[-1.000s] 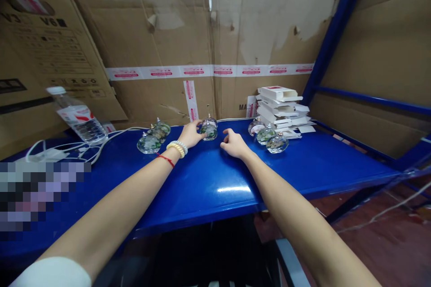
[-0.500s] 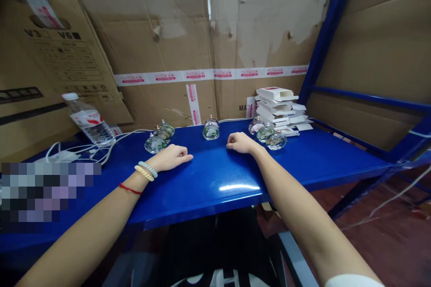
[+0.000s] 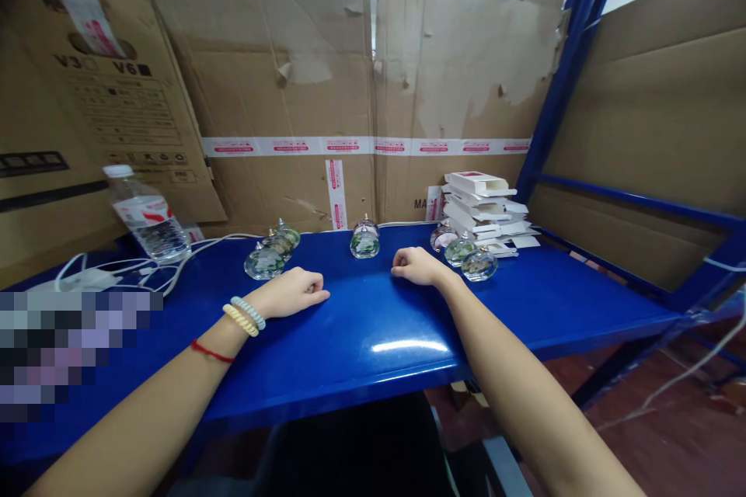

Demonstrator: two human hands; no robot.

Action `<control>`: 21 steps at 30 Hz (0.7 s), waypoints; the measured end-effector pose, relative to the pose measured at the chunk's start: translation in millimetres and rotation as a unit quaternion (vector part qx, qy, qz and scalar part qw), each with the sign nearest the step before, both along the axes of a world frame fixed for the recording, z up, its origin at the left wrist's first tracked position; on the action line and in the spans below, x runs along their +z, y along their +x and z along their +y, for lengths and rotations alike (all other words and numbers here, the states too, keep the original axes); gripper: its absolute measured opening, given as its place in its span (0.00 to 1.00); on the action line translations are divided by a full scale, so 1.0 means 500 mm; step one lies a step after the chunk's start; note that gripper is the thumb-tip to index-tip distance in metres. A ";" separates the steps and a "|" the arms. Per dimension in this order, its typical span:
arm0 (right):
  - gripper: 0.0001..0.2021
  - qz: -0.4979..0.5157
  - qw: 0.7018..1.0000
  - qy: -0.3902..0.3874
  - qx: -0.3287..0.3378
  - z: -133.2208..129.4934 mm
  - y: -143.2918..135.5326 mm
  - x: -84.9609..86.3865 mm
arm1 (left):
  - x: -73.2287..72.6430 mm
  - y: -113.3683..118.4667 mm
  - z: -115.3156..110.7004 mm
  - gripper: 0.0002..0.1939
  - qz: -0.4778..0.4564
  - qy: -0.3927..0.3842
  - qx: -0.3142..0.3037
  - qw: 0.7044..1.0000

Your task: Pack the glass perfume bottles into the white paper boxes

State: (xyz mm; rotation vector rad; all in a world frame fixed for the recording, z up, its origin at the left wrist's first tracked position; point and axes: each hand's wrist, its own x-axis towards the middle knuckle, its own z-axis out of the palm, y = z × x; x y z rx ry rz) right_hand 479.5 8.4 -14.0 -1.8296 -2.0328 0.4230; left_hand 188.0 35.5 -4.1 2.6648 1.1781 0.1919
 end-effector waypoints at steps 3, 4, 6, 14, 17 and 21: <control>0.05 -0.010 1.000 0.000 0.003 -0.002 -0.002 0.002 | 0.001 0.000 0.001 0.15 -0.001 -0.002 0.002 1.000; 0.05 -0.013 1.000 0.001 0.005 -0.003 -0.003 0.003 | 0.001 0.000 0.001 0.15 -0.001 -0.003 0.002 1.000; 0.05 -0.018 1.000 0.003 0.010 -0.005 -0.005 0.006 | 0.002 0.000 0.000 0.15 0.001 -0.004 0.004 1.000; 0.04 -0.023 0.999 0.036 0.026 -0.013 -0.009 0.008 | 0.008 0.003 -0.005 0.14 0.018 -0.001 0.006 1.000; 0.06 -0.016 0.998 0.064 0.019 -0.012 -0.009 0.008 | 0.007 0.002 -0.006 0.14 0.021 0.000 0.007 1.000; 0.07 -0.014 0.987 0.154 -0.034 -0.015 -0.013 0.011 | 0.005 0.000 -0.006 0.14 0.018 0.001 0.004 1.000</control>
